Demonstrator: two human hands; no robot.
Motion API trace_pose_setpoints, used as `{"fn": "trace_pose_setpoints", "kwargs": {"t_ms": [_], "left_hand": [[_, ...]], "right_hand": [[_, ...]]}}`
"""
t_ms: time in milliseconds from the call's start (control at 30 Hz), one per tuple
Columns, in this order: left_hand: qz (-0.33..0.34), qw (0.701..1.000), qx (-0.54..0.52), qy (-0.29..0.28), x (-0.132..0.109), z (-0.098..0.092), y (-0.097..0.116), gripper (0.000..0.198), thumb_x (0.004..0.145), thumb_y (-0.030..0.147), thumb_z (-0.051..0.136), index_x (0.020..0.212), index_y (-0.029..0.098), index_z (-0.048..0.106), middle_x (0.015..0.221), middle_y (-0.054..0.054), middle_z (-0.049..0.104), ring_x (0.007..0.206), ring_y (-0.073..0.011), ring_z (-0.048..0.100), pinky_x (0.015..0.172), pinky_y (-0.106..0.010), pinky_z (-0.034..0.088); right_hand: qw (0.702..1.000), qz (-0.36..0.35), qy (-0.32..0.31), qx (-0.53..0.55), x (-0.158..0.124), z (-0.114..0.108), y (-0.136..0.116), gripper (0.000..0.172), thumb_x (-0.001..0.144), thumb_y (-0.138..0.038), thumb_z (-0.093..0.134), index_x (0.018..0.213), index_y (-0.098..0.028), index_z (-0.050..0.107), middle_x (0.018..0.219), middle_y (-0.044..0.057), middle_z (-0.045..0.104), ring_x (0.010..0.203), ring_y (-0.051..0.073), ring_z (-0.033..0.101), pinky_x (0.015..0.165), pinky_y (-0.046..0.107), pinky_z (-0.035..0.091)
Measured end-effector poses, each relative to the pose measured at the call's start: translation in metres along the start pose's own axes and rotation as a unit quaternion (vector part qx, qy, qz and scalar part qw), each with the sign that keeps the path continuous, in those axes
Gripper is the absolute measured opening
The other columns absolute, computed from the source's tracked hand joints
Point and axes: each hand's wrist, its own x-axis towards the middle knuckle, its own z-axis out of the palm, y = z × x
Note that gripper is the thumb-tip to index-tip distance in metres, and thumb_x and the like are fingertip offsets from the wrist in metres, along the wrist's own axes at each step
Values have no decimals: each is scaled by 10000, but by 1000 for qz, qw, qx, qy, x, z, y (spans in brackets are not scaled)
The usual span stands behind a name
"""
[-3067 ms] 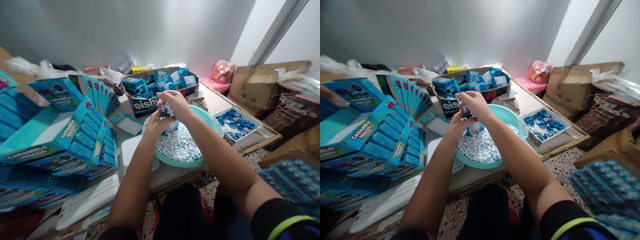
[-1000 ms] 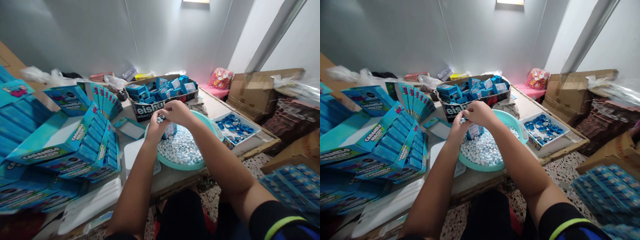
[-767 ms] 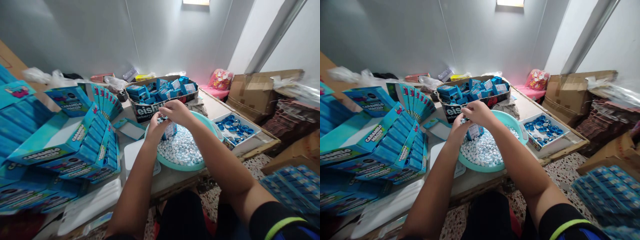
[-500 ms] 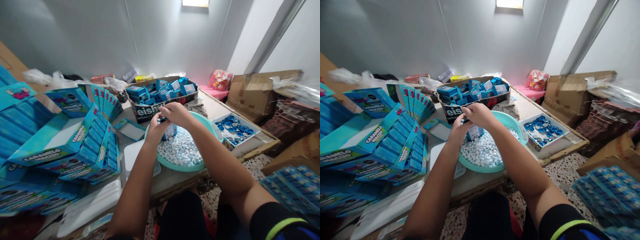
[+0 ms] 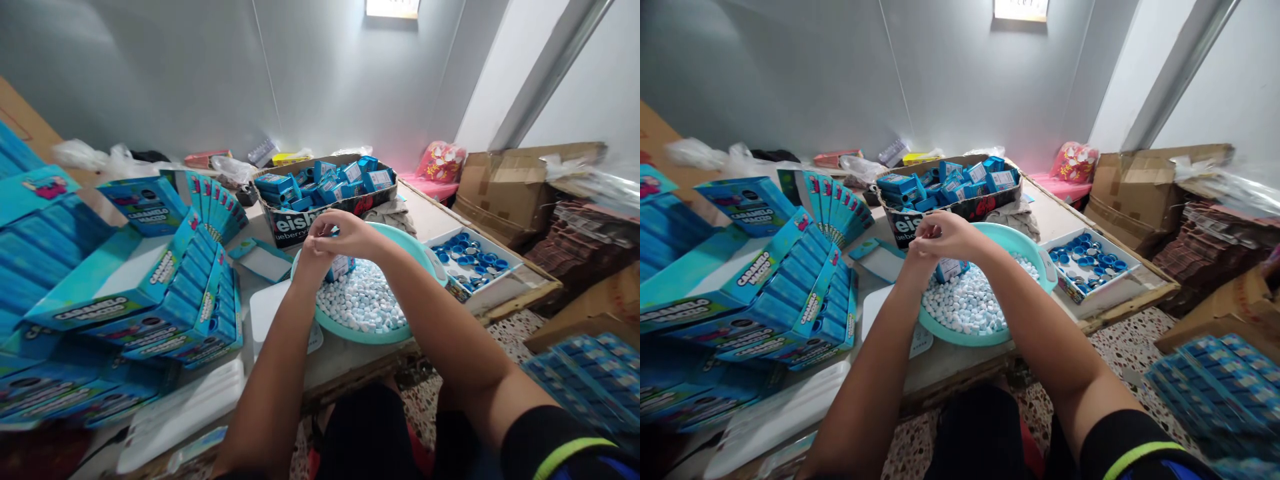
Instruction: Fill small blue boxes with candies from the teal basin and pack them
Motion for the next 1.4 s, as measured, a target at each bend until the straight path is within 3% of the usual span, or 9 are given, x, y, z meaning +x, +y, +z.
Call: {"fn": "trace_pose_setpoints", "kwargs": {"t_ms": [133,367,600,867,1000,1133,1267,1400], "left_hand": [[-11,999,-26,-37,4,2,-4,328,744,145,718,1065,195,670,1182,-105,724,1215,-284,680,1073,-415,562],[8,994,-68,-82,-4,6,12,405,698,209,758,1099,189,703,1132,-65,745,1254,-289,674,1058,-353,567],[-49,997,9,-55,-8,2,16,567,683,317,793,1220,166,696,1204,-90,759,1212,-313,690,1025,-398,557],[-46,992,104,-47,-7,-2,13,650,593,246,847,1220,179,693,1222,-104,767,1213,-329,694,1009,-386,553],[-47,990,119,-64,-7,-2,14,641,618,297,806,1233,169,678,1232,-115,762,1215,-335,692,997,-387,559],[-20,989,118,-82,-7,0,16,504,629,306,779,1115,190,715,1198,-93,773,1221,-340,687,993,-381,562],[-30,995,43,-86,-8,1,16,462,613,262,793,1067,204,729,1115,-65,788,1193,-342,699,970,-372,576],[-76,993,31,-82,-8,0,13,532,611,291,822,1125,196,728,1068,-58,789,1101,-312,725,969,-392,570]], "right_hand": [[1000,17,0,-8,0,3,4,113,817,-229,784,898,-176,725,975,41,649,892,172,598,823,306,499],[999,20,35,-8,2,1,11,61,850,-171,716,905,-175,689,990,38,641,864,163,618,832,310,515],[996,32,71,-39,3,0,15,221,798,-48,579,940,-176,691,1049,48,631,888,175,610,850,322,507],[997,52,57,-20,1,2,17,384,701,-1,574,1013,-183,705,1138,44,624,861,157,636,815,294,521],[996,58,64,-18,3,4,19,312,742,-31,582,983,-182,710,1111,49,631,869,160,626,822,299,520],[994,52,91,-26,6,7,21,103,811,-161,665,906,-178,702,980,34,631,873,174,602,847,325,513],[993,95,65,-2,5,5,18,153,760,-192,719,912,-176,701,940,19,619,853,169,591,815,308,509],[981,166,43,90,7,-6,22,313,720,-147,707,1031,-181,716,1042,50,655,866,170,628,756,275,526]]}}
